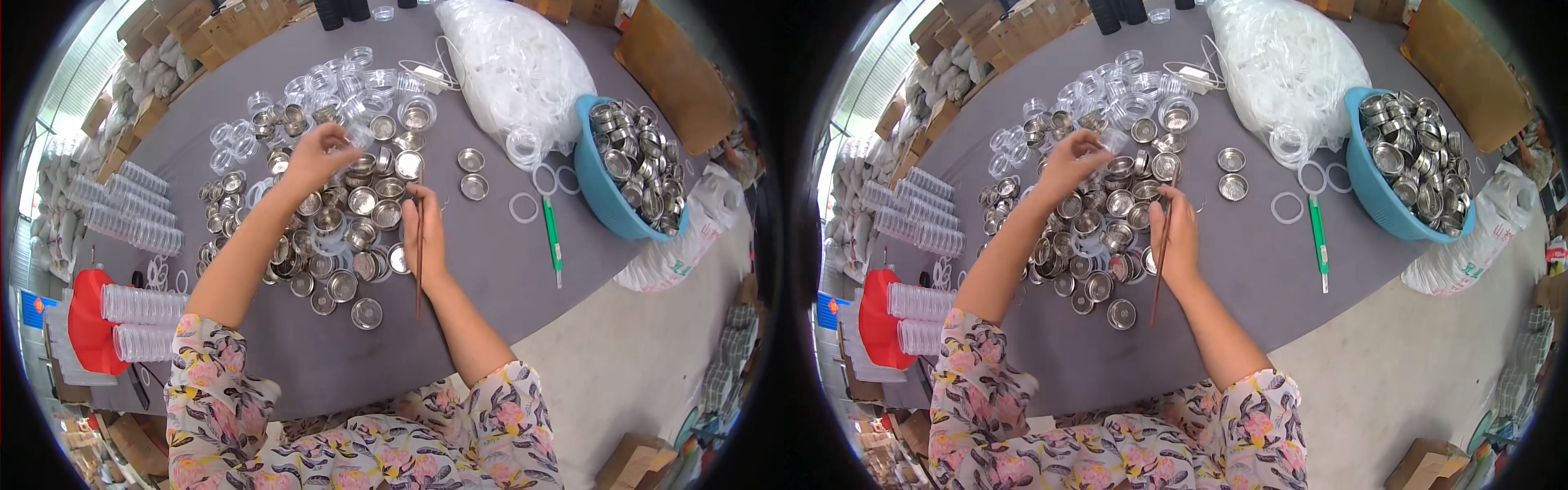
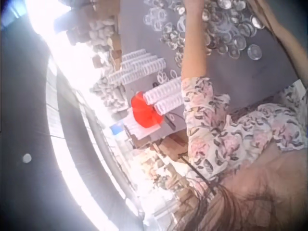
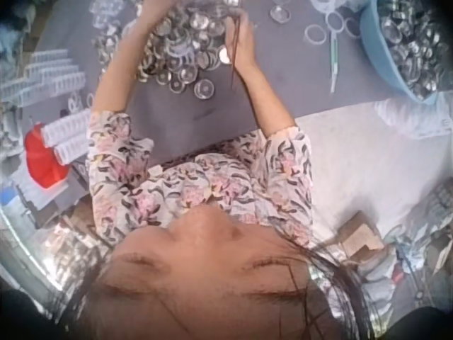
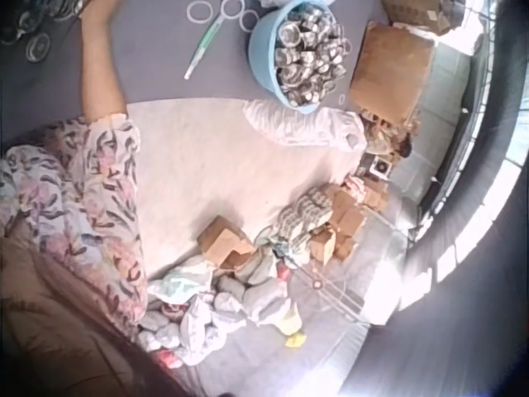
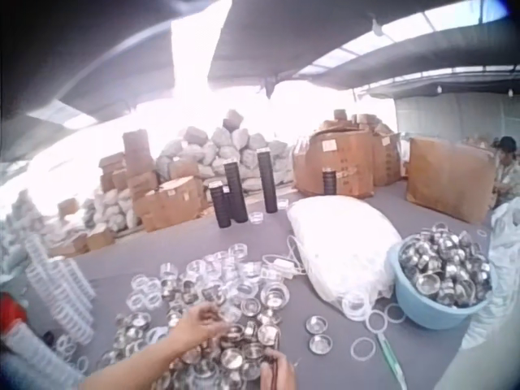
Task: The person assembles small plastic containers by placing metal lids and clear plastic rings onto the container bodies. They use a thin wooden stick to press the components into place and occasionally adjust the stacks of finished items on the table.
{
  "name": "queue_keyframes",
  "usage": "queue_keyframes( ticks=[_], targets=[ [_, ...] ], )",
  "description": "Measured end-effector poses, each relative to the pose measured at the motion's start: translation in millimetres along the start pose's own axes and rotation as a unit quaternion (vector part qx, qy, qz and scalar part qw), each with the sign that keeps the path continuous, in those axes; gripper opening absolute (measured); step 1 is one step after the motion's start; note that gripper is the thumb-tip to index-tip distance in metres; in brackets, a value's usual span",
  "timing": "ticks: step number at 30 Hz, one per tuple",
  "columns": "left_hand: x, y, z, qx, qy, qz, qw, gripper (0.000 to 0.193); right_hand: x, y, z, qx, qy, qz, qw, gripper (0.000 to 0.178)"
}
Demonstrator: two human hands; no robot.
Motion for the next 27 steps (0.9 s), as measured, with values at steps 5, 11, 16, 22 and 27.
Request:
queue_keyframes(
  ticks=[5,11,16,22,27],
  targets=[
    [-60.2,-39.3,14.7,-0.415,-0.148,-0.08,0.894,0.022,-2.7,1.2,4.2,0.013,-0.034,-0.011,0.999,0.027],
    [-197.4,-40.0,42.2,-0.593,-0.305,-0.003,0.746,0.025,-1.7,-0.3,-1.2,0.023,-0.023,-0.006,0.999,0.027],
    [-273.3,-27.2,58.8,-0.504,-0.395,0.072,0.765,0.02,-7.2,-2.0,8.3,0.022,-0.017,0.008,1.0,0.026],
    [-278.5,-31.2,68.8,-0.328,-0.427,0.039,0.842,0.017,-13.0,0.4,3.8,0.009,-0.029,0.02,0.999,0.025],
    [-248.2,-49.2,67.2,0.037,-0.155,-0.098,0.982,0.012,-13.1,1.6,-0.7,-0.012,-0.032,0.013,0.999,0.024]
  ],
)
Point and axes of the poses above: each hand's wrist, its own x-axis towards the middle knuckle, its own y-axis out of the palm, z = x × y, the point moved 3 cm from there along x, towards the middle knuckle, and after that the axes turned 2 degrees about -y, right-handed, at the moved point
